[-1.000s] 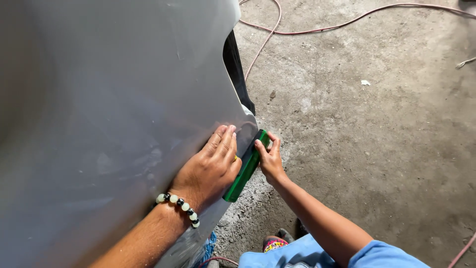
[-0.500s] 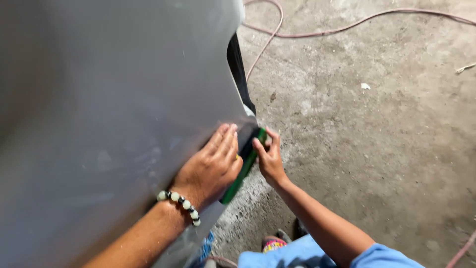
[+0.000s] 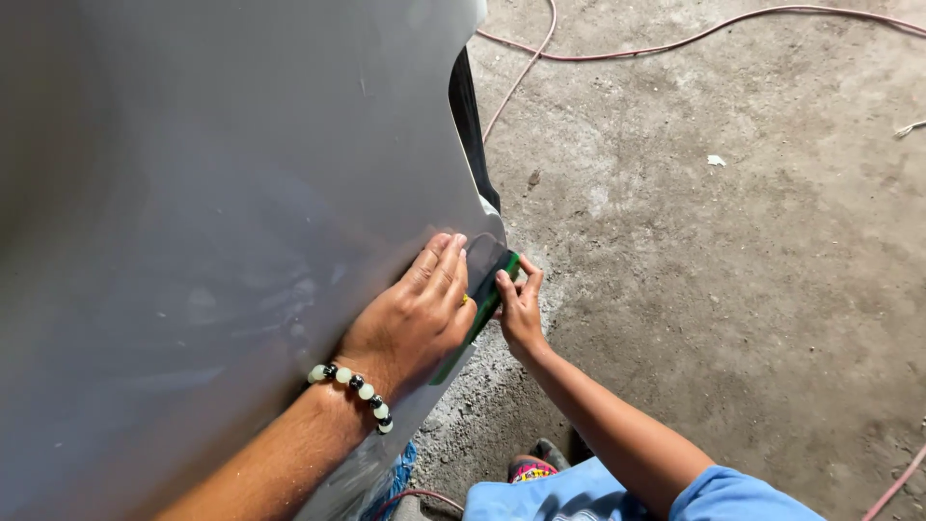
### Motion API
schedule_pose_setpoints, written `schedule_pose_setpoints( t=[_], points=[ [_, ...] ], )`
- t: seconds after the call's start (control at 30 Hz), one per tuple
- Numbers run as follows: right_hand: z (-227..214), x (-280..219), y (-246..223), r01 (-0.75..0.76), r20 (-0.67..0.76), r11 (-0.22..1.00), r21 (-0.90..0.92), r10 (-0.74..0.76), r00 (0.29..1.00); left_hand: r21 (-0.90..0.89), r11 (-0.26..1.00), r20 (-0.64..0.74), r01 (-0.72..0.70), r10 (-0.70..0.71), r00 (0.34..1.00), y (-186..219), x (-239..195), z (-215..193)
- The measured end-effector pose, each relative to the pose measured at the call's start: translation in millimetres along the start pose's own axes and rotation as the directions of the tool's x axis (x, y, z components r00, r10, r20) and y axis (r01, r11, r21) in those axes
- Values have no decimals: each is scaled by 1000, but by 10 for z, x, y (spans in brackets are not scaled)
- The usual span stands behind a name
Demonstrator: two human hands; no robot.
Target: Sand the surface of a car panel using a sanding block and water.
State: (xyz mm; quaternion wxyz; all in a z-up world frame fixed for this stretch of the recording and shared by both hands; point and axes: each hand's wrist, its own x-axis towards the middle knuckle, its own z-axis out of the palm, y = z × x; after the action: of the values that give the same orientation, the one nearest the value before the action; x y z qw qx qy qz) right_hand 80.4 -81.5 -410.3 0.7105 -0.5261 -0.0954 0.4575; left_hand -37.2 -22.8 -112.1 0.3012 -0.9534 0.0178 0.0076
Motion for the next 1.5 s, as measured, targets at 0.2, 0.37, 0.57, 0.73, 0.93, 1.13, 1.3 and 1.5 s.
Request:
schedule_pose_setpoints(
  t=[0.2, 0.37, 0.57, 0.73, 0.93, 1.13, 1.3, 1.5],
  points=[
    [-341, 262, 890, -99, -72, 990, -99, 92, 993, -17, 1000, -12, 7, -7, 1000, 43, -18, 72],
    [-316, 138, 429, -75, -101, 996, -51, 70, 992, -22, 1000, -6, 16, -16, 1000, -18, 1, -8],
    [3, -183, 293, 192, -11, 958, -213, -199, 980, -35, 999, 12, 31, -31, 999, -12, 14, -24],
    [103, -151, 156, 108, 6, 981, -159, -108, 994, -48, 998, 37, 36, -35, 999, 7, 17, -22],
    [16, -115, 364, 83, -74, 985, -149, -95, 993, -93, 995, 33, 31, -28, 999, 16, 20, -1],
    [-64, -43, 324, -69, -44, 995, -76, 65, 997, -37, 999, -13, 31, -31, 999, 38, 9, -11],
    [145, -469, 215, -38, 11, 990, -133, 40, 999, -20, 1000, 42, 23, -22, 999, 10, 22, -57],
    [-4, -157, 337, -35, -12, 999, -23, 34, 999, -48, 999, -25, 18, -19, 1000, 9, 7, 18]
  ],
)
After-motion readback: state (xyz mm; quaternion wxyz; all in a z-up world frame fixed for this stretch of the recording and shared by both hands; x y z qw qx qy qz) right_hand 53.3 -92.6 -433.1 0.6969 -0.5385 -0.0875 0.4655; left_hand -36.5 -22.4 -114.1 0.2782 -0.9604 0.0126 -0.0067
